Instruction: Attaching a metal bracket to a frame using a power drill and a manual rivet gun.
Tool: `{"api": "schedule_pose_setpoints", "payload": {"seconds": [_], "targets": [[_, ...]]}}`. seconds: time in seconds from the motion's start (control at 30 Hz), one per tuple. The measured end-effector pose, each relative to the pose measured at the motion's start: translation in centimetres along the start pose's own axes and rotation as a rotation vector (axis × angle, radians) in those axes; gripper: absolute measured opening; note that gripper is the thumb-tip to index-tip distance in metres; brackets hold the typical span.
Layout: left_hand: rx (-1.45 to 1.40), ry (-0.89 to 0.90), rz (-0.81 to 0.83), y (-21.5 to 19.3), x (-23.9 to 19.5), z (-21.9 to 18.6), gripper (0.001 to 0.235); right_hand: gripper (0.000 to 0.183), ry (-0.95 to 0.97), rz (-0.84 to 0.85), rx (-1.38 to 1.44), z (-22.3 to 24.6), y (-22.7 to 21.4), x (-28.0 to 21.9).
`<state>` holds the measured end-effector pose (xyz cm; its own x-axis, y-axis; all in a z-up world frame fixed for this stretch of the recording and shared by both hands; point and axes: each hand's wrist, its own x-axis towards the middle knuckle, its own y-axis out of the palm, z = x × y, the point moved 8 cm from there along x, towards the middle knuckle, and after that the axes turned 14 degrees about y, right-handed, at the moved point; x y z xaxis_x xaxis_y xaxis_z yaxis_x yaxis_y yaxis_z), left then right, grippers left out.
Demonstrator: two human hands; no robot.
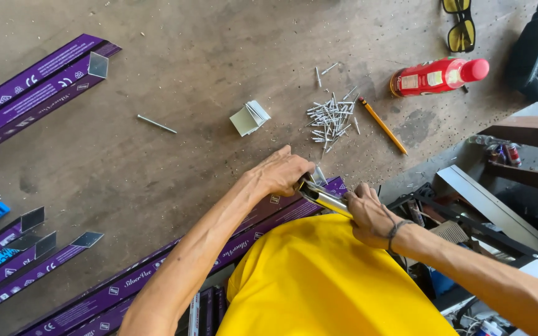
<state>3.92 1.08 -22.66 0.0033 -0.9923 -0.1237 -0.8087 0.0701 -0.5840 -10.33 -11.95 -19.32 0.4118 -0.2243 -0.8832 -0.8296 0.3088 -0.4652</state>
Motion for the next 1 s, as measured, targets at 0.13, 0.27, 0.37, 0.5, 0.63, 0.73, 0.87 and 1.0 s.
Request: {"api": "schedule_pose_setpoints", "payload": {"seconds": [0.13,0.27,0.37,0.5,0.63,0.73,0.87,1.0], "targets": [[-0.027,0.011,-0.015,-0.1,0.0,0.0,0.049,0.058,-0.101,0.029,0.195,1.2,-2.2,-1.5],[-0.019,-0.003,-0.003,-0.1,0.0,0.0,0.049,0.046,-0.059,-0.057,0.141,1.8,-2.6,0.0],[-0.032,-0.018,-0.011,-0.3,0.1,0.0,0.05,0.039,-0.016,-0.099,0.063,1.8,-3.7,0.3],[-0.033,-0.016,-0.006,-1.0,-0.2,-0.7,0.048,0.039,-0.071,-0.214,-0.054,0.8,-1.6,2.2],[-0.034,-0.028,-0.014,-0.9,0.2,-0.5,0.05,0.037,-0.088,-0.23,-0.04,0.5,-2.6,1.1],[-0.021,-0.028,-0.014,-1.0,-0.2,-0.9,0.045,0.05,-0.259,-0.297,-0.166,0.4,-1.4,0.6],[-0.03,-0.029,-0.007,-0.6,0.1,-0.3,0.048,0.076,-0.137,0.019,-0.113,1.1,-2.9,-3.0],[-0.054,-0.032,-0.001,-1.0,-0.2,-0.8,0.052,0.076,0.012,0.286,0.101,1.8,-3.5,-4.6]]}}
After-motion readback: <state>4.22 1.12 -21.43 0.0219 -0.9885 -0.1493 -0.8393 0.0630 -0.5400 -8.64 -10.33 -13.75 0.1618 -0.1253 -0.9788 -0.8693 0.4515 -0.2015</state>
